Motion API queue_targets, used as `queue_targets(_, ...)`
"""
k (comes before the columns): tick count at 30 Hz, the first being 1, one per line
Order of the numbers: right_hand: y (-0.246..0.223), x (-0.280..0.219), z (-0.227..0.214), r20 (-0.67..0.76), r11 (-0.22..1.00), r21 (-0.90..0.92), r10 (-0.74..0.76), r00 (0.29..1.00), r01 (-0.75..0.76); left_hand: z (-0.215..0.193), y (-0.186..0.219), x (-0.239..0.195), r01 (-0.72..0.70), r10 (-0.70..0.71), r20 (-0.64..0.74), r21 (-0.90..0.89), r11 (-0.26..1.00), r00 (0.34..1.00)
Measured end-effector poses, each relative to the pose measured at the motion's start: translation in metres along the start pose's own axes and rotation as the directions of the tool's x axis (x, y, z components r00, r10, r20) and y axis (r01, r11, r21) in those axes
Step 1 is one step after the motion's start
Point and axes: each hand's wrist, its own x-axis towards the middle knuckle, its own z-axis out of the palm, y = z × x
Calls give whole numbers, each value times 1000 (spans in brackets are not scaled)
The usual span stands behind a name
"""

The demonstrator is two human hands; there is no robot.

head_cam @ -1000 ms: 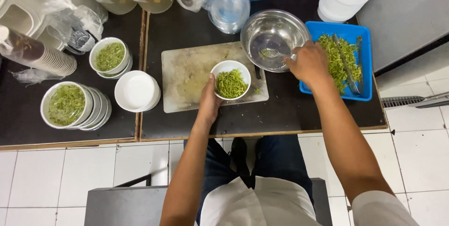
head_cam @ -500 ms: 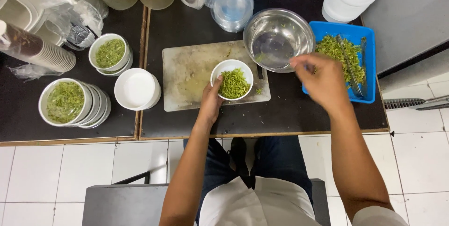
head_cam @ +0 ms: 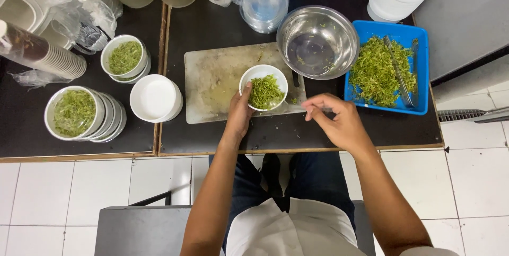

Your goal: The person portions chopped green vegetables into small white bowls using tongs and a spoon. They transfer the vegetables from a blue tray into bowls, then place the filled bowls on the counter.

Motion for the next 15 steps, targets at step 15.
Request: queue_targets(15, 27, -8, 23, 15, 965, 220, 141, 990, -141, 2, 2, 1, -1, 2, -20, 14, 1000, 1000)
